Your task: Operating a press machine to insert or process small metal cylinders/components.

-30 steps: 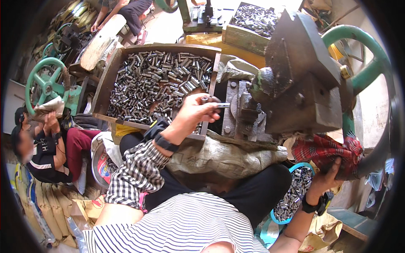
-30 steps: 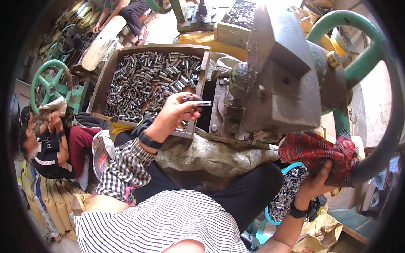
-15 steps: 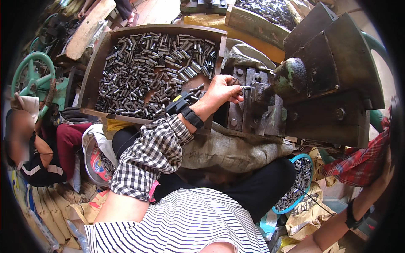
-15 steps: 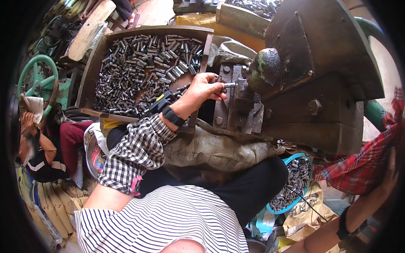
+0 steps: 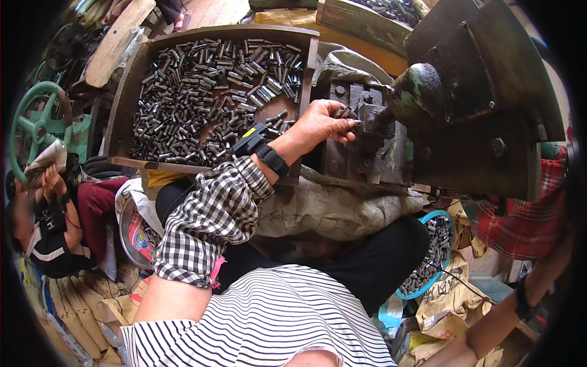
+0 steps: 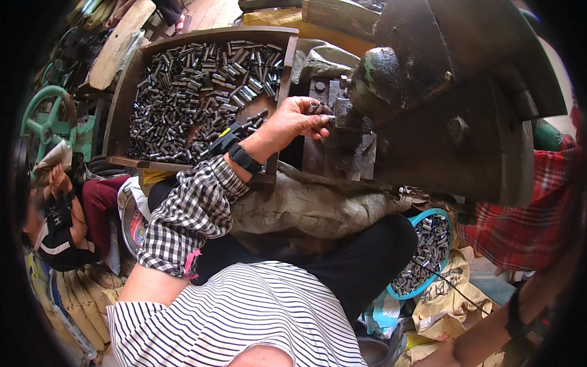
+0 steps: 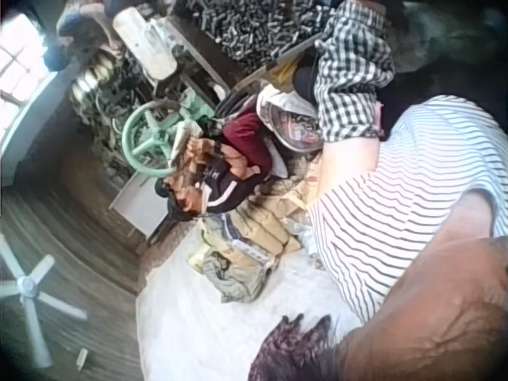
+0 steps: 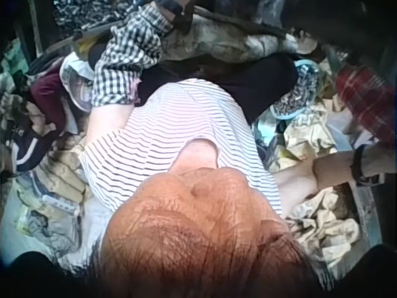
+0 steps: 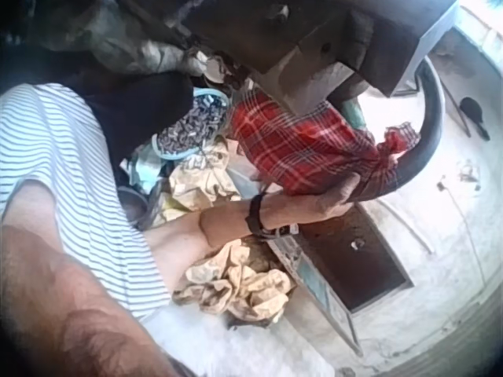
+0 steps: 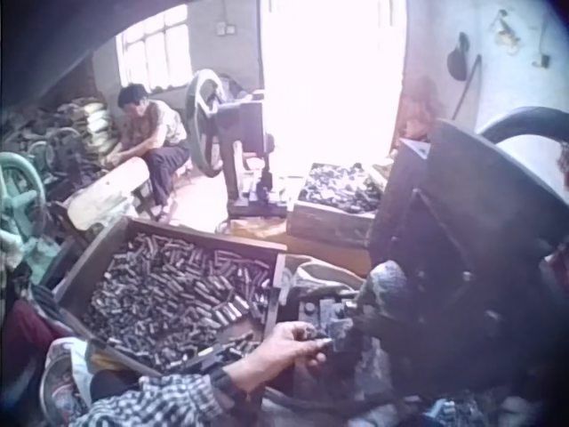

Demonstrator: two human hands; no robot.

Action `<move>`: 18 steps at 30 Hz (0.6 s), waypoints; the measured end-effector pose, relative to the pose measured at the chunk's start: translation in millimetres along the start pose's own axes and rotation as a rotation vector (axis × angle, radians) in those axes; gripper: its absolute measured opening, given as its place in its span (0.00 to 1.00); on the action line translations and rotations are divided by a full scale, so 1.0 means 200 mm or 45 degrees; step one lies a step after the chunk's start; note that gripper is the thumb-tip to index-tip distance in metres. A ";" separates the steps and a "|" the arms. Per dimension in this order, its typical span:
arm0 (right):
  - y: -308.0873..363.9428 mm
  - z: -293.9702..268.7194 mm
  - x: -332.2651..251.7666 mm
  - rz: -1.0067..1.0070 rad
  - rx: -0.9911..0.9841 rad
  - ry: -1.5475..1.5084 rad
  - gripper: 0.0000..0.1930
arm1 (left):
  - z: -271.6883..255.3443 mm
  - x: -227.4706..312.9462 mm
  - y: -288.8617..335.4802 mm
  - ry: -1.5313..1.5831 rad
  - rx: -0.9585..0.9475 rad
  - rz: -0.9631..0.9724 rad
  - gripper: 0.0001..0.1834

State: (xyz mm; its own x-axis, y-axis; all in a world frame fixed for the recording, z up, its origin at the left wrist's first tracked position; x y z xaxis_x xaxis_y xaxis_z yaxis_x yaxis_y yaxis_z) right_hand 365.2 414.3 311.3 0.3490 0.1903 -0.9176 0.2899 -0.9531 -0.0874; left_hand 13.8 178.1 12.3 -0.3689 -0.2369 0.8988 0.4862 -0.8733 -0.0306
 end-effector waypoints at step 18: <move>0.21 0.24 0.09 -0.225 0.145 -0.047 0.37 | -0.02 0.11 0.05 -0.756 -0.056 0.018 0.16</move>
State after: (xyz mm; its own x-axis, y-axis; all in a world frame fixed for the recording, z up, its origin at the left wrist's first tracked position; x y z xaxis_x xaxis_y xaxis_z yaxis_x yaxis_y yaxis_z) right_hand 340.7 366.7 272.5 0.2680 0.3502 -0.8975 0.2402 -0.9265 -0.2898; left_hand 6.8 163.2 30.7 0.1499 0.0189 0.9885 0.4501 -0.8915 -0.0512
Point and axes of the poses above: each hand's wrist, its own y-axis away from the middle knuckle, its own z-axis out of the palm, x = y × z, the point moved 1 cm from there along -y, towards the middle knuckle, and after that the axes turned 14 degrees about z, right-handed, at the moved point
